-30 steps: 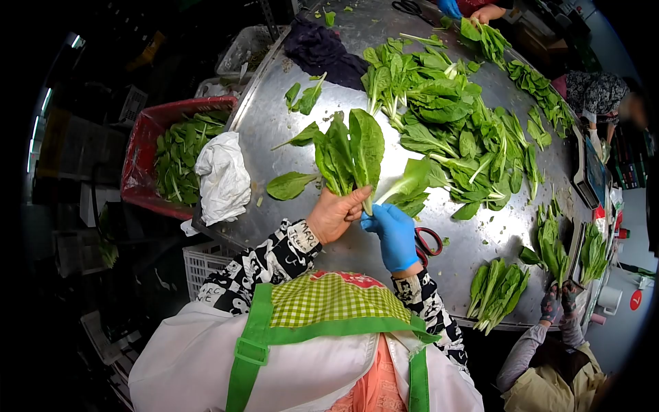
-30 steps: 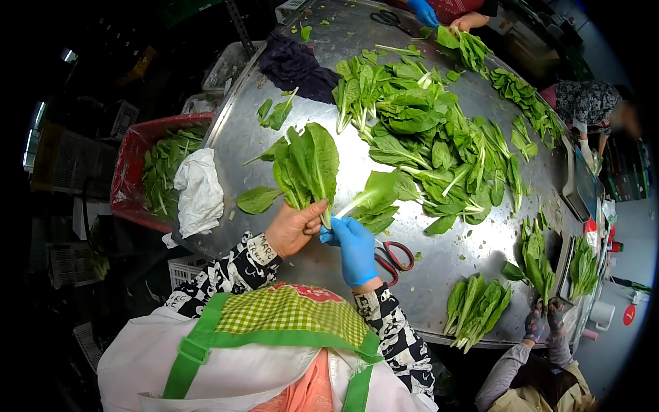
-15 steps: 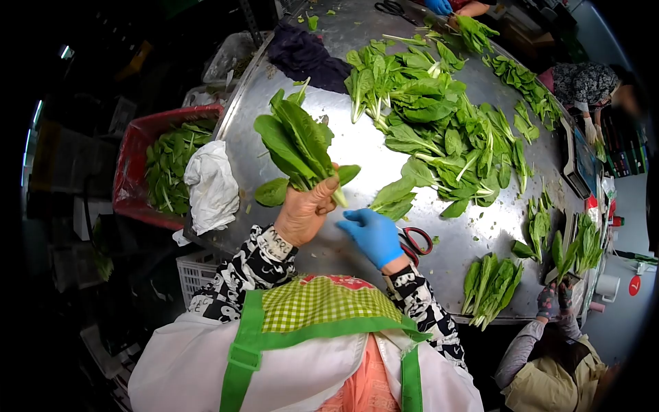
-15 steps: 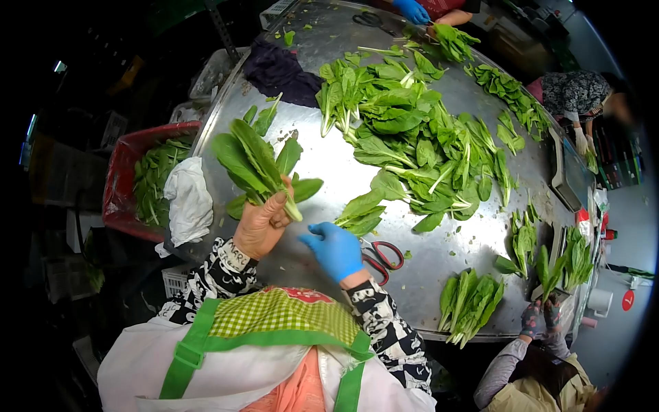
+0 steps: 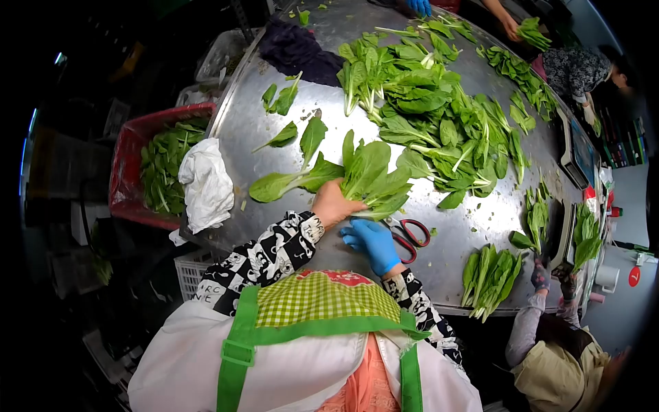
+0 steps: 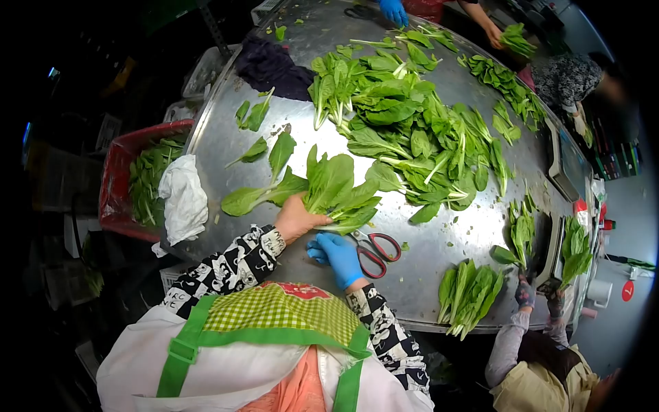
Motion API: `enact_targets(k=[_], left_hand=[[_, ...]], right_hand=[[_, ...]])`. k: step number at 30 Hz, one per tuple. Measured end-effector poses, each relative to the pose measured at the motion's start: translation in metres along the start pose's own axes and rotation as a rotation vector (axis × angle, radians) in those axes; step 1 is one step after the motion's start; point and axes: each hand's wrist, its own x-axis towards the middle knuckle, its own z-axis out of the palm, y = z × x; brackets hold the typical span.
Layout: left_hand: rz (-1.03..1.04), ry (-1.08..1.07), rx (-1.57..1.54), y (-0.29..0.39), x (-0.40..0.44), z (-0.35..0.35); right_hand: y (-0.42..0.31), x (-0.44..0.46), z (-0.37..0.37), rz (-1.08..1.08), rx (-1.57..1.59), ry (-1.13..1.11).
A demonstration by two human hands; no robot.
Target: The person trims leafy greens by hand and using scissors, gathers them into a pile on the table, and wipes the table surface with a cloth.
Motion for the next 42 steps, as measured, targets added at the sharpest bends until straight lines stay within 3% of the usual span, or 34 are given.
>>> enact_targets(k=[4,6,7,9,12,19,21,25,26,27,29,31,33,37,39,41,42], left_hand=[[-0.135,-0.125,-0.151,0.008,-0.001,-0.001],[-0.141,-0.193,-0.603,0.016,-0.009,-0.005],[-0.137,-0.191,-0.601,0.018,-0.011,-0.006],[-0.147,-0.190,-0.940,0.022,-0.018,-0.009],[-0.154,-0.166,-1.015,0.029,-0.023,-0.018],[-0.040,-0.122,-0.995,0.037,-0.023,-0.043],[-0.060,-0.056,-1.150,0.035,-0.020,-0.047],[-0.021,0.034,-1.350,0.048,-0.022,-0.063],[0.134,0.072,-1.243,0.053,-0.022,-0.064],[0.136,0.074,-1.243,0.053,-0.022,-0.065],[0.138,0.049,-1.111,0.053,-0.023,-0.067],[0.163,0.087,-1.094,0.059,-0.024,-0.061],[0.166,0.108,-1.001,0.062,-0.027,-0.056],[0.045,0.033,-0.996,0.056,-0.029,-0.045],[0.039,0.022,-0.958,0.056,-0.031,-0.040],[0.075,0.031,-0.981,0.059,-0.032,-0.036],[-0.002,0.003,-1.025,0.051,-0.030,-0.038]], right_hand=[[0.003,0.008,-0.001,-0.174,0.015,0.062],[-0.003,0.008,0.005,-0.272,-0.053,0.194],[-0.009,0.005,0.009,-0.276,-0.053,0.191],[-0.022,-0.003,0.020,-0.369,-0.102,0.195],[-0.029,0.001,0.031,-0.561,-0.264,0.221],[-0.046,0.005,0.050,-0.577,-0.511,0.198],[-0.048,0.003,0.060,-0.588,-0.127,0.182],[-0.053,0.013,0.054,-0.580,-0.057,0.239],[-0.047,0.023,0.044,-0.573,-0.153,0.176],[-0.048,0.021,0.041,-0.573,-0.154,0.174],[-0.048,0.018,0.038,-0.515,-1.248,0.191],[-0.048,0.018,0.040,-0.521,-1.186,0.230],[-0.051,0.012,0.044,-0.617,-0.690,0.110],[-0.062,-0.003,0.055,-0.710,-0.621,0.092],[-0.063,-0.003,0.055,-0.546,-0.519,0.098],[-0.058,-0.001,0.055,-0.544,-0.441,0.084],[-0.055,-0.001,0.054,-0.540,-0.362,0.073]])
